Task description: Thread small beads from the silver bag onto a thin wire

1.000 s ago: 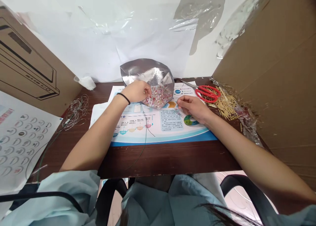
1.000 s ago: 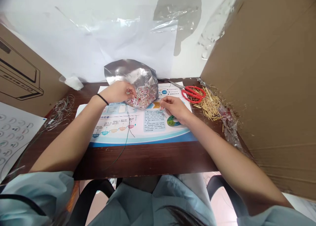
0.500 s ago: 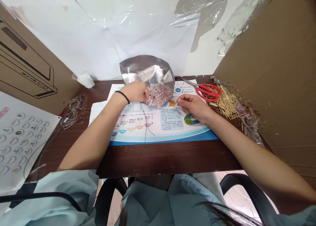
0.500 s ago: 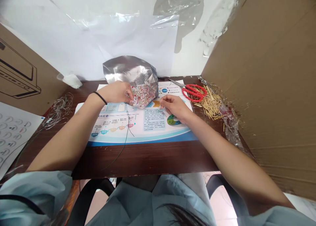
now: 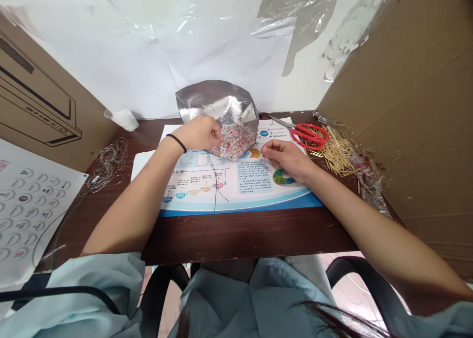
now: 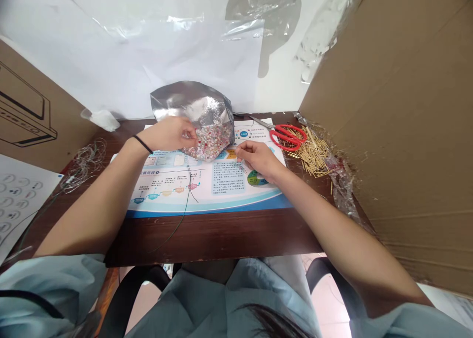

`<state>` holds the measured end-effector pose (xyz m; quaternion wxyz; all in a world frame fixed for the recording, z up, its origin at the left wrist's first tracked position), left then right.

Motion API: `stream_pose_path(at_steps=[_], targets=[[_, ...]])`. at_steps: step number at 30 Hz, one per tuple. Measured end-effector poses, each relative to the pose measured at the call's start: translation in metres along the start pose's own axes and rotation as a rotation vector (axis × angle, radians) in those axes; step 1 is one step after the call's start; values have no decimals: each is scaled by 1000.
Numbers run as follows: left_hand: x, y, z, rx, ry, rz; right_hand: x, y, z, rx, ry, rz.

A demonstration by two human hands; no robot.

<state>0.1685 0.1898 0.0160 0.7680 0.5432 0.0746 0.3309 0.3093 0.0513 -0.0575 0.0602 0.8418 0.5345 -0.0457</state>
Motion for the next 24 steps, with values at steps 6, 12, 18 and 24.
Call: stream_pose_path(at_steps=[6, 12, 18, 24], targets=[[-4, 8, -1, -375, 229, 75, 0, 2, 3, -64, 32, 35], [-42, -36, 15, -1144, 598, -22, -7, 2, -16, -218, 197, 90], [-81, -74, 33, -1348, 670, -148, -21, -4, -39, -191, 354, 69], [-79, -82, 33, -1394, 632, -147, -28, -6, -49, -208, 363, 70]])
Point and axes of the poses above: each hand's wrist, its own x-axis towards the middle knuckle, its own y-axis out of the back of the hand, z = x × y, the point moved 9 cm from there along x, towards the middle knuckle, and after that the axes turned 13 degrees about z, right-handed, at the moved point
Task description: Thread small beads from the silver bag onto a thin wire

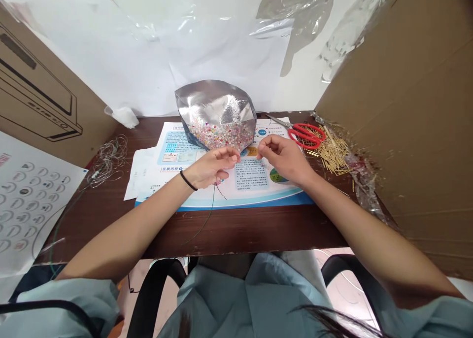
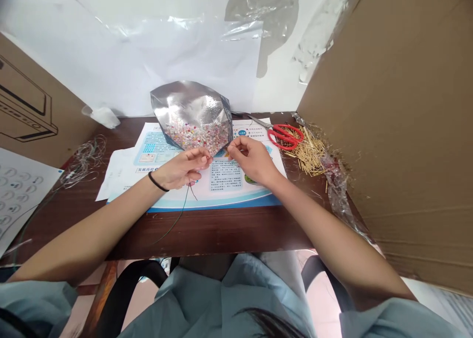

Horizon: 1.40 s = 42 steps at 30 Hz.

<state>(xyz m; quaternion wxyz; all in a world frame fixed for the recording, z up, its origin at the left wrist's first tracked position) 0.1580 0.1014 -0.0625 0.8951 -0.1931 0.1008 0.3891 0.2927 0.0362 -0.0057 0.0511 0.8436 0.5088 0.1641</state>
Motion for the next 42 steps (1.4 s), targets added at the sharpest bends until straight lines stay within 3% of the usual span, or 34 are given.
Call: stream_pose_path(at_steps=[6, 17, 24, 27, 29, 32, 36, 39, 42], targets=[[-1, -1, 1, -8, 3, -21, -4, -6, 2, -10, 8, -11], [-7, -10, 3, -17, -13, -69, -20, -14, -18, -211, 210, 14], [-8, -11, 5, 11, -2, -7, -21, -12, -18, -212, 235, 44], [-8, -1, 15, 78, -28, 89, -20, -9, -18, -224, 237, 60], [-8, 14, 29, 204, -112, 207, -18, -5, -17, -244, 238, 84], [-14, 37, 60, 594, -397, 427, -14, 1, -14, -296, 250, 130], [-27, 38, 81, 1131, -819, 609, -10, 5, -10, -401, 297, 164], [-27, 37, 77, 1303, -915, 640, -8, 5, -7, -461, 318, 164], [-30, 41, 83, 1337, -968, 717, -6, 4, -3, -493, 321, 159]])
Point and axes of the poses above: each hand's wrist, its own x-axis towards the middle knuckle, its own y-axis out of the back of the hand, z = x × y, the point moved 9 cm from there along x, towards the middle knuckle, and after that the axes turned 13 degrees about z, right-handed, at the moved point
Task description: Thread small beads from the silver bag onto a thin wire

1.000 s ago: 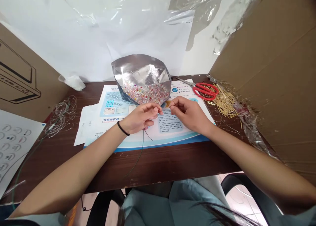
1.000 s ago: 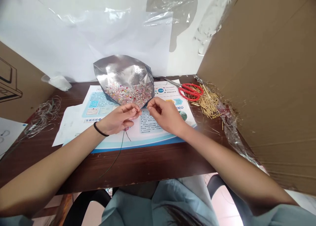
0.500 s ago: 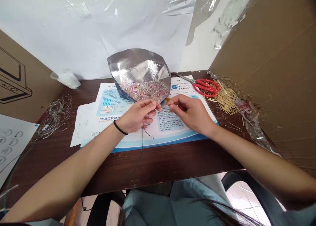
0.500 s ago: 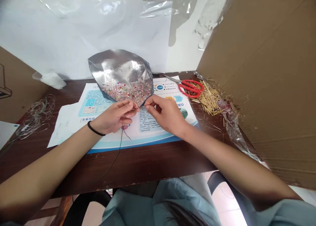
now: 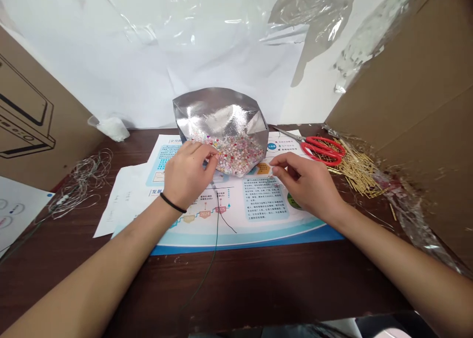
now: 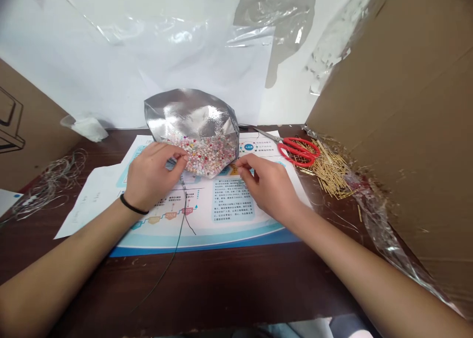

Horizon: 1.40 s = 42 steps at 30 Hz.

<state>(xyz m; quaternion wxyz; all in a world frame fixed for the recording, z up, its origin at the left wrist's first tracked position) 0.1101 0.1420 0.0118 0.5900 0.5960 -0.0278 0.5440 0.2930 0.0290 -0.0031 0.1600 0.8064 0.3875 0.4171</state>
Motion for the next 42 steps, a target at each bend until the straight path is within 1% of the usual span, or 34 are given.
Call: stream_pose_path(at_steps=[2, 4, 10, 12, 14, 16, 17, 19, 20, 21, 23, 26, 32, 36, 42], targets=[[3, 4, -1, 21, -12, 39, 1, -1, 2, -11, 3, 0], [5, 4, -4, 20, 1, 46, 1, -2, 2, -13, 9, 0], [3, -1, -14, -22, 113, 28, 0, -2, 1, -16, 28, -12], [6, -1, -10, -54, 105, 36, 0, -3, 1, -22, 30, -15], [12, -2, 1, -105, 56, 26, 0, -4, 1, -20, 33, -20], [22, -9, 17, -151, -17, -43, 0, -5, 2, -20, 34, -23], [26, -15, 25, -164, -53, -108, 1, -6, 2, -22, 32, -24], [32, -34, 39, -151, -106, -285, 1, -8, 5, -27, 24, -26], [34, -44, 42, -129, -114, -373, 2, -8, 7, -28, 18, -27], [36, -52, 44, -105, -110, -433, 2, -9, 9, -27, 12, -26], [39, -64, 41, -62, -68, -491, 4, -9, 14, -24, -3, -19], [42, -72, 31, -21, 12, -506, 6, -9, 21, -19, -19, -6], [45, -67, 8, 127, 52, -458, 6, -13, 25, -18, -40, -24], [48, -66, -4, 112, 104, -449, 4, -17, 26, -22, -58, -58], [60, -66, -10, 55, 123, -425, 3, -19, 26, -8, -44, -73]])
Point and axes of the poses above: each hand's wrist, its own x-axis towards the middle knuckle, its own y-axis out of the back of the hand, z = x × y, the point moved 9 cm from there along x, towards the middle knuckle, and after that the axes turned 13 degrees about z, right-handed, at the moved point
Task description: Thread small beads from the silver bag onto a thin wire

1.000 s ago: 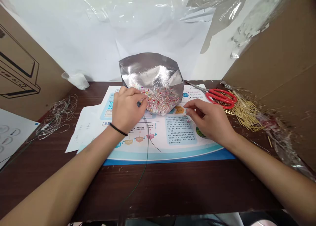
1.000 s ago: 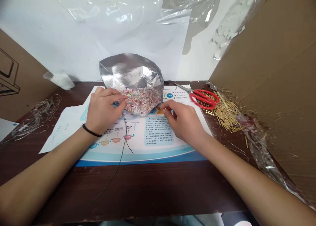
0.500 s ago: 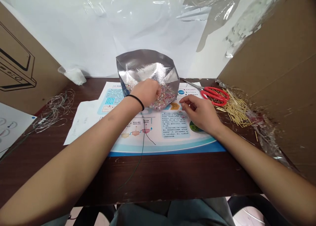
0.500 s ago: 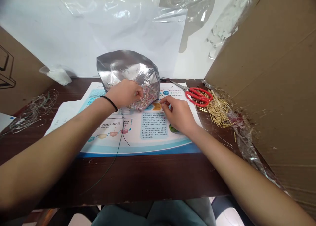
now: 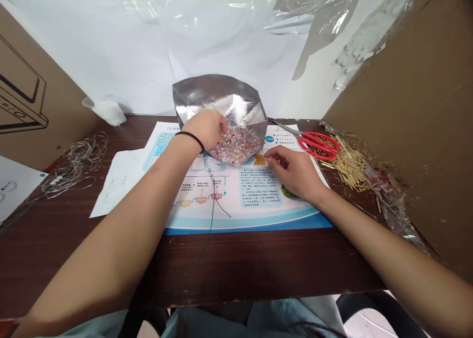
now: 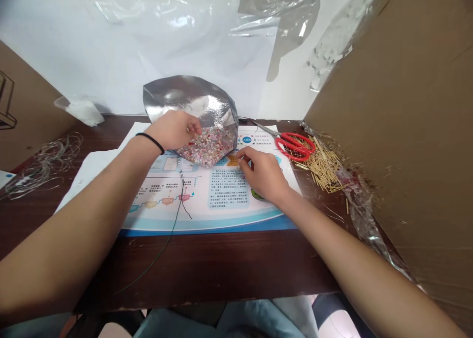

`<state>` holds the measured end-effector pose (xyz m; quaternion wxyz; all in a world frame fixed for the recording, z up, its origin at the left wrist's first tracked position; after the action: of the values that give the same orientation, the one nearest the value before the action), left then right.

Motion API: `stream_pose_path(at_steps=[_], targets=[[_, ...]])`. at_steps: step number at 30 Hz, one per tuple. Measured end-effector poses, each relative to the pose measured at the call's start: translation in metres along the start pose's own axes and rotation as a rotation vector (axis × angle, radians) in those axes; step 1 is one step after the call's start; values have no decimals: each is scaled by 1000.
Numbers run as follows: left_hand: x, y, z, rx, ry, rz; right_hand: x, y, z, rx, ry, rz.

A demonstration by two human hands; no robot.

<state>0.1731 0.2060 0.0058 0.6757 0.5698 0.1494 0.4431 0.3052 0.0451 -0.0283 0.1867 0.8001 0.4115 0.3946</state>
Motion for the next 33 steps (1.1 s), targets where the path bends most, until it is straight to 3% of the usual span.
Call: stream_pose_path(at_steps=[5, 8, 13, 19, 27, 33], targets=[[0, -8, 17, -83, -144, -28, 0, 0, -1, 4, 7, -1], [0, -15, 17, -9, -149, -42, 1, 2, -1, 0, 4, 8], [2, -5, 9, 7, -59, -45, 2, 5, 3, 45, -58, 26], [0, 15, 4, -196, 56, -43, 2, -3, 6, 187, -142, -22], [-10, -4, 1, -806, 334, -218, 0, -5, 6, 209, -142, -45], [-15, -6, -4, -937, 502, -227, -1, -8, 11, 204, -143, -63]])
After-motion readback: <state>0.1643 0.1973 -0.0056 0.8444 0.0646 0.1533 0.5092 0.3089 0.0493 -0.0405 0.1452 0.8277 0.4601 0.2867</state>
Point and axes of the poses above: each hand's wrist, its own x-axis towards the middle knuckle, its own y-axis out of the back of the hand, z = x × y, the point moved 9 cm from there along x, towards the middle knuckle, and after that the axes turned 13 degrees about z, right-handed, at the moved point
